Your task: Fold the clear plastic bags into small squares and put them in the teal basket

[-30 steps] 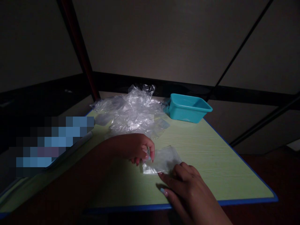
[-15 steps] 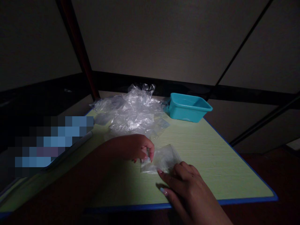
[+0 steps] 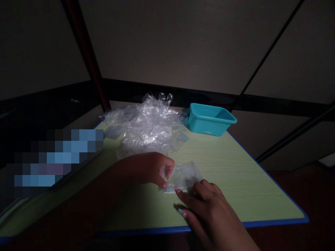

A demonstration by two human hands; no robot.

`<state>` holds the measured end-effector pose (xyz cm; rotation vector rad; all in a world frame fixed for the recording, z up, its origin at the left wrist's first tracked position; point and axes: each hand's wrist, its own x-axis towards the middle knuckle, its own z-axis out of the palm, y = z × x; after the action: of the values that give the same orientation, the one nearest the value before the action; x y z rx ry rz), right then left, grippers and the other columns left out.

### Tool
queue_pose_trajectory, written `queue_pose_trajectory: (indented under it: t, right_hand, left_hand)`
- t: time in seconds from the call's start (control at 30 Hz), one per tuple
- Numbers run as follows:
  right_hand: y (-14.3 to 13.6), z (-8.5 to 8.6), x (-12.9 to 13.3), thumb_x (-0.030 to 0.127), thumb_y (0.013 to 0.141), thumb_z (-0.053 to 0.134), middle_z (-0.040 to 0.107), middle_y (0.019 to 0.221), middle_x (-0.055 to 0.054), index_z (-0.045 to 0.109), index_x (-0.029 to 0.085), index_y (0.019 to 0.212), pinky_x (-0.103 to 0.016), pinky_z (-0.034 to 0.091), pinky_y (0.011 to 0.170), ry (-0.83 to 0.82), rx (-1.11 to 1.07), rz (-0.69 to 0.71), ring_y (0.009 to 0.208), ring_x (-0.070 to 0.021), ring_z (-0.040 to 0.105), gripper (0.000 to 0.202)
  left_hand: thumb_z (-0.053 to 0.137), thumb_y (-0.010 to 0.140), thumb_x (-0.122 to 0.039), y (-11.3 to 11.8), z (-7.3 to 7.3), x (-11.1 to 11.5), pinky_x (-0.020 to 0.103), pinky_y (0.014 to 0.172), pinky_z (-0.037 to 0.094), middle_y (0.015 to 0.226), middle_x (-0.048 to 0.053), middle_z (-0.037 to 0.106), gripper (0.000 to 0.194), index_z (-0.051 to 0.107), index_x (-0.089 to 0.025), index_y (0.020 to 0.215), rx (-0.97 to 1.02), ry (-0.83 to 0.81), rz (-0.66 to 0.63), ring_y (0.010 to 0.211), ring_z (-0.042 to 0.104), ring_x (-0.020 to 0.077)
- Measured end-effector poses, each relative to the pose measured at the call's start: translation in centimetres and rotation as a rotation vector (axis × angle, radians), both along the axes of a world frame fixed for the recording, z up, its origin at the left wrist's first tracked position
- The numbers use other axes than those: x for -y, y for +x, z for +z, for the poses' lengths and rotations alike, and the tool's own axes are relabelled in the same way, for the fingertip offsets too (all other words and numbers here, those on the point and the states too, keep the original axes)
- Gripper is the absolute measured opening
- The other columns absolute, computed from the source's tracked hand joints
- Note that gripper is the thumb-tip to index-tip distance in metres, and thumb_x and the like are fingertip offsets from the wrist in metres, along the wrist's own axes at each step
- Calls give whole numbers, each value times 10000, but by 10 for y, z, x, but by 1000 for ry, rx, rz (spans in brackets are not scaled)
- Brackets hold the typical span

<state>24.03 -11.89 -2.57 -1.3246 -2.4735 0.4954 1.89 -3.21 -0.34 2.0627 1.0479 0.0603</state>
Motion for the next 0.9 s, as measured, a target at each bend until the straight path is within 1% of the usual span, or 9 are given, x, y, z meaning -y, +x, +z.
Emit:
queue_pose_trajectory:
  t: [0.07, 0.17, 0.27, 0.33, 0.47, 0.6, 0.77, 0.83, 0.9]
  right_hand:
    - [0, -1, 0, 291, 842, 583, 626, 933, -73, 653, 323, 1160, -447, 423, 799, 6, -7, -3, 904, -271, 539, 328]
    - [1, -2, -1, 295, 839, 587, 625, 949, -74, 644, 326, 1174, -448, 419, 804, 20, -17, -1, 908, -272, 537, 341]
    - [1, -3, -1, 298, 838, 587, 625, 939, -71, 634, 331, 1188, -440, 420, 793, 32, -28, 5, 898, -269, 537, 354]
    - [1, -2, -1, 300, 840, 586, 625, 925, -69, 638, 333, 1181, -433, 420, 790, 32, -29, 4, 888, -264, 538, 346]
    - [1, 0, -1, 297, 844, 588, 622, 925, -69, 645, 334, 1167, -419, 419, 786, 33, -32, 4, 888, -258, 538, 330]
    - [1, -2, 0, 301, 841, 592, 621, 931, -66, 657, 333, 1145, -415, 412, 796, 43, -42, -4, 895, -255, 537, 312]
    - [2, -2, 0, 317, 848, 579, 621, 914, -58, 667, 336, 1125, -405, 407, 783, 42, -46, -3, 882, -250, 536, 291]
    - [2, -1, 0, 313, 847, 580, 619, 916, -57, 665, 340, 1128, -405, 405, 784, 37, -39, -4, 881, -248, 536, 295]
    - [1, -1, -1, 310, 845, 582, 618, 929, -57, 660, 343, 1136, -406, 404, 787, 35, -37, -12, 893, -252, 535, 302]
  left_hand:
    - [721, 676, -243, -1, -1, -1, 189, 524, 320, 632, -75, 515, 177, 617, -206, 814, 9, 4, -19, 619, 504, 113]
    - [601, 763, -226, -3, -3, -3, 199, 547, 351, 679, -54, 569, 74, 611, -201, 831, 45, -9, -29, 644, 534, 121]
    - [475, 784, -149, -4, -3, -4, 195, 535, 378, 710, -38, 609, 158, 595, -200, 872, 64, -39, -23, 631, 557, 121]
    - [438, 770, -119, -4, -2, -4, 190, 520, 394, 710, -33, 620, 208, 587, -200, 892, 93, -59, -10, 619, 567, 121]
    - [515, 736, -150, -5, 1, -4, 190, 505, 425, 678, -37, 624, 181, 555, -201, 905, 167, -138, 37, 589, 570, 124]
    - [524, 695, -148, -5, 2, -3, 199, 485, 437, 678, -30, 634, 172, 534, -193, 861, 107, -224, 61, 550, 572, 122]
    - [513, 705, -162, -4, -3, -3, 200, 455, 406, 655, -30, 625, 134, 533, -187, 835, 22, -204, 69, 498, 558, 117]
    - [557, 718, -198, -5, -3, -3, 203, 461, 383, 645, -40, 602, 130, 545, -190, 847, 2, -173, 78, 502, 548, 118]
    - [639, 708, -249, -5, -1, -2, 206, 492, 352, 648, -52, 560, 158, 573, -199, 842, -16, -90, 71, 545, 531, 118]
